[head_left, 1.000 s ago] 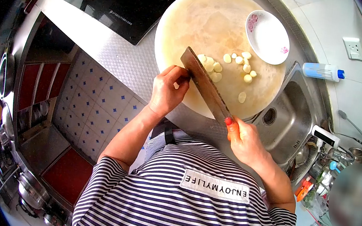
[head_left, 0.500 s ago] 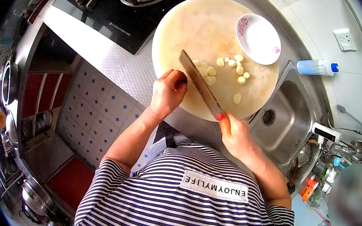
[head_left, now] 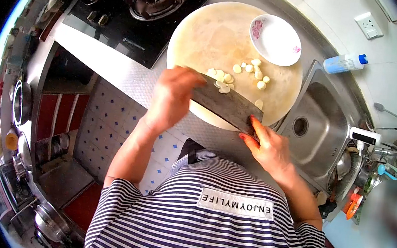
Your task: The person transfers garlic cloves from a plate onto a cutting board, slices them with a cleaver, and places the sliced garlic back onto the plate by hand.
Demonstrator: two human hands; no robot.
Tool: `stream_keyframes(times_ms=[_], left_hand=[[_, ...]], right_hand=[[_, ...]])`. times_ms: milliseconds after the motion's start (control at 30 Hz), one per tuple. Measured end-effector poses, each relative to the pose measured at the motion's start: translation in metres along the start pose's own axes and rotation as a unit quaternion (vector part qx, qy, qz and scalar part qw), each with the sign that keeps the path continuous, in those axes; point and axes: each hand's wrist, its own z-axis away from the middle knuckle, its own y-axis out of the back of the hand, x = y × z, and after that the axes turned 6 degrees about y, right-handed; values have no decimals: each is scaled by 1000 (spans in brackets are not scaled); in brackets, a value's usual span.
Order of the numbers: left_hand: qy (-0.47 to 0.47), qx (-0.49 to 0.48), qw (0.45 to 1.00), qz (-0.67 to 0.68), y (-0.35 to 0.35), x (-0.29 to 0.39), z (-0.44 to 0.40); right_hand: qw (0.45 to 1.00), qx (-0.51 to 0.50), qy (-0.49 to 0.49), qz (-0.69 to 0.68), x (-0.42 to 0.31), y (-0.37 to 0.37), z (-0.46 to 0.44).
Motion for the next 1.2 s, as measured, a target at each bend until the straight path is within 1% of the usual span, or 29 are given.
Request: stream_keyframes(times_ms=[67, 100, 133, 200, 233, 300, 333, 400, 467, 533, 600, 633, 700, 733, 800, 833, 967, 1033, 1067, 1133, 1167, 1200], left_hand=[[-13, -121, 992, 29, -9, 17, 2], [-19, -174, 985, -4, -14, 18, 3], [-22, -175, 984, -7, -20, 14, 4], [-31, -196, 980, -15, -33, 2, -1], [-10, -218, 976, -13, -37, -3, -4], [-8, -225, 974, -25, -43, -11, -8], [-3, -230, 972, -35, -45, -14, -10], [-6, -237, 970, -53, -49, -20, -15], [25, -260, 961, -91, -50, -22, -22], [14, -272, 957, -101, -57, -26, -42], [84, -241, 966, -44, -75, -17, -66], [81, -243, 965, -46, -87, -14, -76], [48, -180, 981, -63, -115, -11, -90], [45, -182, 980, -62, -126, -16, -94], [-35, -157, 978, -133, -145, -23, -96], [-51, -145, 979, -132, -149, -26, -97], [-28, -135, 982, -128, -140, -36, -87], [52, -70, 996, 26, -108, -27, -74], [70, -24, 997, 16, -83, -11, -64], [144, -27, 989, -2, -54, -9, -28], [175, -21, 984, 4, -50, -8, -9], [206, -15, 978, 13, -50, -9, 11]], right_hand=[[1000, -2, 14, 23, 1, -2, 1], [998, -6, 27, 48, 2, -3, 1], [999, -3, 26, 47, 1, -2, 1], [995, -29, 40, 84, 0, 2, 1], [995, -25, 37, 85, 0, 3, 1], [993, -32, 69, 91, 0, 4, 2], [993, -29, 67, 91, 1, 5, 3], [991, -31, 96, 89, 2, 7, 6], [992, -19, 100, 81, 5, 12, 10], [992, -9, 101, 71, 9, 16, 18], [994, -13, 91, 54, 12, 21, 27], [995, -31, 79, 53, 14, 22, 33], [996, -35, 65, 57, 16, 26, 44], [996, -43, 53, 60, 17, 27, 50], [997, -32, 42, 50, 19, 28, 59], [998, -22, 35, 39, 21, 27, 62], [1000, -21, 23, 4, 32, 26, 79], [999, 7, 10, -35, 37, 28, 83], [999, 1, 16, -39, 37, 27, 84], [991, 9, -63, -122, 34, 29, 81], [983, -22, -102, -151, 30, 32, 76], [983, -31, -97, -153, 27, 29, 71]])
